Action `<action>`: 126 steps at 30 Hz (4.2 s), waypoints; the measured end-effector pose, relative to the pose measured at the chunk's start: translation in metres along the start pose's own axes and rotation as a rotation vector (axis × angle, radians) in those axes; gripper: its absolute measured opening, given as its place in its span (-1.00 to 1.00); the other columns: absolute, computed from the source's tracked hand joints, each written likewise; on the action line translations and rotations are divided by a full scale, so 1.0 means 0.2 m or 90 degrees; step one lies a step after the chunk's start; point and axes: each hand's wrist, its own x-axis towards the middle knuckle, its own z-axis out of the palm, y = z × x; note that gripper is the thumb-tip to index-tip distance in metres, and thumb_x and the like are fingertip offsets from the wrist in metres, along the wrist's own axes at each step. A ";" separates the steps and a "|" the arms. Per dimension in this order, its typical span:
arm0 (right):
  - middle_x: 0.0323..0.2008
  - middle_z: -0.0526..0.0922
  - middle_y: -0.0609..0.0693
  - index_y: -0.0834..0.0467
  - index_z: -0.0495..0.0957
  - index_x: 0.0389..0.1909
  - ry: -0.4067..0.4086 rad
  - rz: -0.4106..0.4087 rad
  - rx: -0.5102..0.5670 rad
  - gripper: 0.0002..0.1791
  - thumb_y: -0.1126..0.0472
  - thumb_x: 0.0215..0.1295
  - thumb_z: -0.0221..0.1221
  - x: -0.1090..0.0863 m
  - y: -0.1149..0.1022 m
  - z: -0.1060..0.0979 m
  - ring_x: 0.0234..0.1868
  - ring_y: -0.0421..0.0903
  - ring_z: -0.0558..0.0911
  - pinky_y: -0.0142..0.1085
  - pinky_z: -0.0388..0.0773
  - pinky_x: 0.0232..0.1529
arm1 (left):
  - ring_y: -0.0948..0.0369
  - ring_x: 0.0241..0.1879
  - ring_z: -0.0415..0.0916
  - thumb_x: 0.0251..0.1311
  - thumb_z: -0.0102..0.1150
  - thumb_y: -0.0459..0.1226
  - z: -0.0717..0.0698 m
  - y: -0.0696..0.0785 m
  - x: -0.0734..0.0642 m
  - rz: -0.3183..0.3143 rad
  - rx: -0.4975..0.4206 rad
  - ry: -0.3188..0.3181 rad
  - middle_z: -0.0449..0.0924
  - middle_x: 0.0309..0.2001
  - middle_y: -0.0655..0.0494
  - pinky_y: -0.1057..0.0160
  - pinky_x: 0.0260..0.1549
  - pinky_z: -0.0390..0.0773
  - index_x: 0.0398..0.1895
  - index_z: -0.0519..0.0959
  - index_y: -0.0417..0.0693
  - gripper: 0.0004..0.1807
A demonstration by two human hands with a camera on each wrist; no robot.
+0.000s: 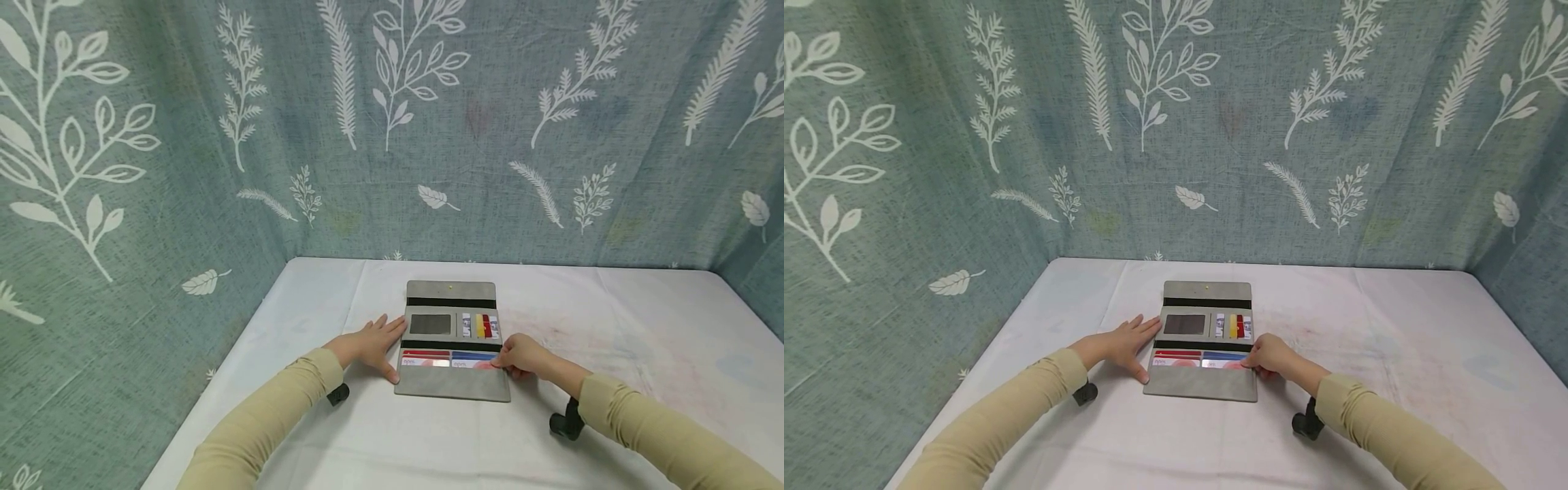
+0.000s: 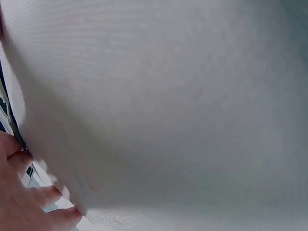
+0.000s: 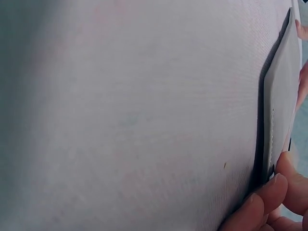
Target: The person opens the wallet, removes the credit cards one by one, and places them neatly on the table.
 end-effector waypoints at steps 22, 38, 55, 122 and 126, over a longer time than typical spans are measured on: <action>-0.70 0.38 -0.08 0.19 0.50 -0.61 -0.006 -0.076 -0.060 -0.77 0.18 0.04 0.32 0.00 -0.02 0.00 -0.69 -0.20 0.35 -0.45 0.31 -0.66 | -0.10 0.41 -0.38 -0.30 0.30 0.28 0.00 0.00 0.00 -0.011 -0.004 -0.012 -0.31 0.47 0.10 -0.13 0.31 -0.16 0.45 -0.18 -0.03 0.30; -0.71 0.37 -0.06 0.21 0.47 -0.69 0.037 -0.105 -0.138 -0.72 0.19 -0.04 0.37 -0.03 -0.09 0.01 -0.60 -0.17 0.36 -0.43 0.25 -0.61 | -0.10 0.41 -0.39 -0.31 0.31 0.28 0.02 -0.01 0.01 -0.011 -0.004 -0.010 -0.33 0.47 0.12 -0.13 0.31 -0.18 0.45 -0.20 -0.02 0.31; -0.67 0.43 -0.07 0.25 0.55 -0.61 0.034 -0.121 -0.048 -0.86 0.33 0.06 0.27 0.01 -0.02 0.00 -0.60 -0.18 0.38 -0.41 0.33 -0.59 | -0.12 0.41 -0.38 -0.27 0.32 0.24 0.00 0.01 0.00 -0.008 -0.018 -0.013 -0.30 0.47 0.08 -0.15 0.30 -0.18 0.45 -0.18 -0.06 0.29; -0.42 0.51 0.00 0.41 0.26 0.18 0.047 -0.002 0.290 -0.51 0.37 0.24 0.09 0.04 0.15 -0.31 -0.58 -0.21 0.50 -0.36 0.57 -0.49 | -0.12 0.41 -0.37 -0.26 0.30 0.26 0.01 0.01 0.00 -0.006 0.006 -0.011 -0.30 0.47 0.09 -0.14 0.30 -0.17 0.45 -0.18 -0.04 0.28; -0.44 0.52 -0.03 0.42 0.22 0.21 0.051 -0.001 0.298 -0.49 0.37 0.26 0.06 0.05 0.17 -0.36 -0.55 -0.21 0.52 -0.34 0.58 -0.45 | -0.12 0.41 -0.39 -0.26 0.30 0.25 0.01 0.01 0.00 -0.006 0.000 -0.011 -0.31 0.47 0.09 -0.14 0.30 -0.18 0.45 -0.19 -0.04 0.28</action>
